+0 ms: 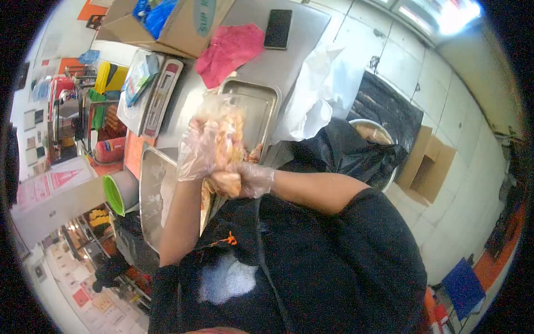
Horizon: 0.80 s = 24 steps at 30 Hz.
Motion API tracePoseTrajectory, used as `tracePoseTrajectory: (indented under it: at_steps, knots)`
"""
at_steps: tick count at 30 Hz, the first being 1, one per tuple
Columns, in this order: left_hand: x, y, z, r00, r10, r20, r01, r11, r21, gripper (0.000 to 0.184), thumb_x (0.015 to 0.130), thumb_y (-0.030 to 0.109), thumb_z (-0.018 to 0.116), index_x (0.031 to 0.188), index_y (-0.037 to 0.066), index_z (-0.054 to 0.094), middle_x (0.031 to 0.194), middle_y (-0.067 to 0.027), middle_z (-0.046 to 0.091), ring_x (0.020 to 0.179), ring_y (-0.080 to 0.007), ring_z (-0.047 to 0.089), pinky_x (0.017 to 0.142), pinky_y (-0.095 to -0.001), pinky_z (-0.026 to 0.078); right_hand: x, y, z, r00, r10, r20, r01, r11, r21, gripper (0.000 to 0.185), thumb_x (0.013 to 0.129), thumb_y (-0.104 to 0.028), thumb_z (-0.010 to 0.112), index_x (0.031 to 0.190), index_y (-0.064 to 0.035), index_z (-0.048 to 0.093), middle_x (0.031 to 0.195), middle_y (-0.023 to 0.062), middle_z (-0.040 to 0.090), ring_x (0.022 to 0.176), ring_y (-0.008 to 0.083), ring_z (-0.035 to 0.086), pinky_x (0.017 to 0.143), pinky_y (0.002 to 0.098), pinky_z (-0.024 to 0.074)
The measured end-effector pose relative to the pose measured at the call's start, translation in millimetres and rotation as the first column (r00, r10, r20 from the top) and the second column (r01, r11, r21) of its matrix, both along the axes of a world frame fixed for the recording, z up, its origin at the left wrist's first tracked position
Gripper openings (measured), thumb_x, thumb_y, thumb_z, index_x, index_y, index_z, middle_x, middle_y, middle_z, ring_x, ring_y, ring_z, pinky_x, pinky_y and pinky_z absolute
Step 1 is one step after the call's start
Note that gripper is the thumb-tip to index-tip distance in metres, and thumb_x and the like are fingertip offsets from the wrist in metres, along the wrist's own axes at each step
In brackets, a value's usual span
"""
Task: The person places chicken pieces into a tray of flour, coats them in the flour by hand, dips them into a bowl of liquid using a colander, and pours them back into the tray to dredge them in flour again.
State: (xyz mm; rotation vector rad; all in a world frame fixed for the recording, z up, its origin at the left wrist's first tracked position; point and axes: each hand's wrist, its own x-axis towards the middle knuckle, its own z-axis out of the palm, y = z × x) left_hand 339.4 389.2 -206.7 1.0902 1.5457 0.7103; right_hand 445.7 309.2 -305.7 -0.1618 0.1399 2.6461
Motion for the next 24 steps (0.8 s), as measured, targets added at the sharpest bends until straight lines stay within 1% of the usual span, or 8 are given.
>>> tracePoseTrajectory:
  at_steps: [3, 5, 7, 9, 13, 21, 22, 24]
  knots:
    - [-4.4, -4.3, -17.2, 0.992, -0.106, -0.074, 0.090, 0.976, -0.198, 0.056, 0.088, 0.025, 0.068, 0.134, 0.002, 0.045, 0.102, -0.0071, 0.062, 0.084, -0.0152, 0.061, 0.077, -0.0259, 0.052, -0.5, 20.6, -16.1, 0.996, -0.087, -0.020, 0.080, 0.967, -0.242, 0.053, 0.081, -0.042, 0.069, 0.118, -0.0077, 0.054, 0.097, 0.0073, 0.063, 0.084, 0.0198, 0.063, 0.075, 0.0317, 0.0549]
    - [-11.3, -10.3, -21.3, 0.893, -0.385, -0.233, 0.410, 0.909, 0.071, 0.073, 0.080, 0.034, 0.074, 0.134, -0.002, 0.042, 0.116, -0.0179, 0.059, 0.106, -0.0241, 0.060, 0.089, -0.0361, 0.049, -8.2, 42.6, -22.5, 0.993, -0.116, 0.036, 0.121, 0.973, -0.195, 0.055, 0.083, -0.049, 0.065, 0.120, -0.0097, 0.054, 0.102, 0.0079, 0.063, 0.092, 0.0203, 0.063, 0.084, 0.0328, 0.0528]
    - [2.8, -10.6, -13.2, 0.802, -0.473, -0.365, 0.484, 0.872, -0.066, 0.086, 0.071, 0.035, 0.080, 0.136, -0.003, 0.040, 0.119, -0.0192, 0.057, 0.112, -0.0289, 0.056, 0.097, -0.0393, 0.045, -4.6, 55.7, -11.4, 0.938, -0.332, 0.099, 0.346, 0.899, -0.269, 0.057, 0.086, -0.055, 0.060, 0.123, -0.0120, 0.054, 0.110, 0.0076, 0.062, 0.102, 0.0203, 0.060, 0.093, 0.0340, 0.0489]
    - [15.3, -14.3, -20.1, 0.847, -0.338, -0.411, 0.435, 0.884, 0.170, 0.090, 0.072, 0.043, 0.080, 0.140, 0.001, 0.039, 0.126, -0.0157, 0.056, 0.118, -0.0250, 0.054, 0.098, -0.0332, 0.044, -14.3, 57.2, -8.8, 0.897, -0.418, 0.143, 0.442, 0.859, -0.258, 0.057, 0.090, -0.057, 0.053, 0.127, -0.0137, 0.053, 0.118, 0.0063, 0.060, 0.109, 0.0208, 0.058, 0.098, 0.0337, 0.0457]
    - [23.3, 1.4, -25.3, 0.503, -0.226, -0.834, 0.610, 0.776, 0.158, 0.058, 0.085, 0.033, 0.067, 0.131, 0.003, 0.047, 0.113, -0.0207, 0.058, 0.099, -0.0395, 0.058, 0.083, -0.0435, 0.048, -40.1, 42.5, -39.7, 0.890, -0.318, 0.326, 0.390, 0.901, -0.188, 0.065, 0.093, -0.062, 0.045, 0.136, -0.0147, 0.045, 0.128, 0.0073, 0.054, 0.117, 0.0212, 0.052, 0.099, 0.0323, 0.0436]
    - [28.8, 41.5, -31.5, 0.354, -0.196, -0.914, 0.631, 0.772, 0.078, 0.034, 0.091, 0.022, 0.057, 0.111, -0.006, 0.054, 0.088, -0.0195, 0.058, 0.078, -0.0361, 0.059, 0.066, -0.0438, 0.049, 5.8, 76.3, 26.9, 0.835, 0.053, 0.548, 0.208, 0.891, -0.404, 0.061, 0.098, -0.058, 0.034, 0.133, -0.0093, 0.046, 0.118, 0.0122, 0.058, 0.111, 0.0253, 0.053, 0.097, 0.0393, 0.0423]
    - [14.9, 47.2, -48.0, 0.328, 0.034, -0.944, 0.748, 0.601, 0.281, 0.026, 0.093, 0.019, 0.053, 0.105, -0.004, 0.056, 0.085, -0.0187, 0.059, 0.075, -0.0353, 0.059, 0.063, -0.0440, 0.049, 10.1, 70.0, -1.7, 0.609, -0.076, 0.790, -0.215, 0.942, 0.256, 0.058, 0.097, -0.056, 0.037, 0.128, -0.0081, 0.049, 0.113, 0.0131, 0.061, 0.105, 0.0254, 0.056, 0.095, 0.0392, 0.0439]
    - [8.4, 60.0, -50.6, 0.379, -0.030, -0.925, 0.725, 0.630, 0.276, 0.024, 0.092, 0.017, 0.052, 0.103, -0.003, 0.056, 0.084, -0.0179, 0.059, 0.073, -0.0342, 0.060, 0.063, -0.0436, 0.049, 32.8, 73.7, 8.4, 0.496, -0.391, 0.775, -0.459, 0.640, 0.616, 0.047, 0.095, -0.045, 0.047, 0.115, -0.0039, 0.057, 0.098, 0.0150, 0.065, 0.086, 0.0249, 0.063, 0.083, 0.0372, 0.0494]
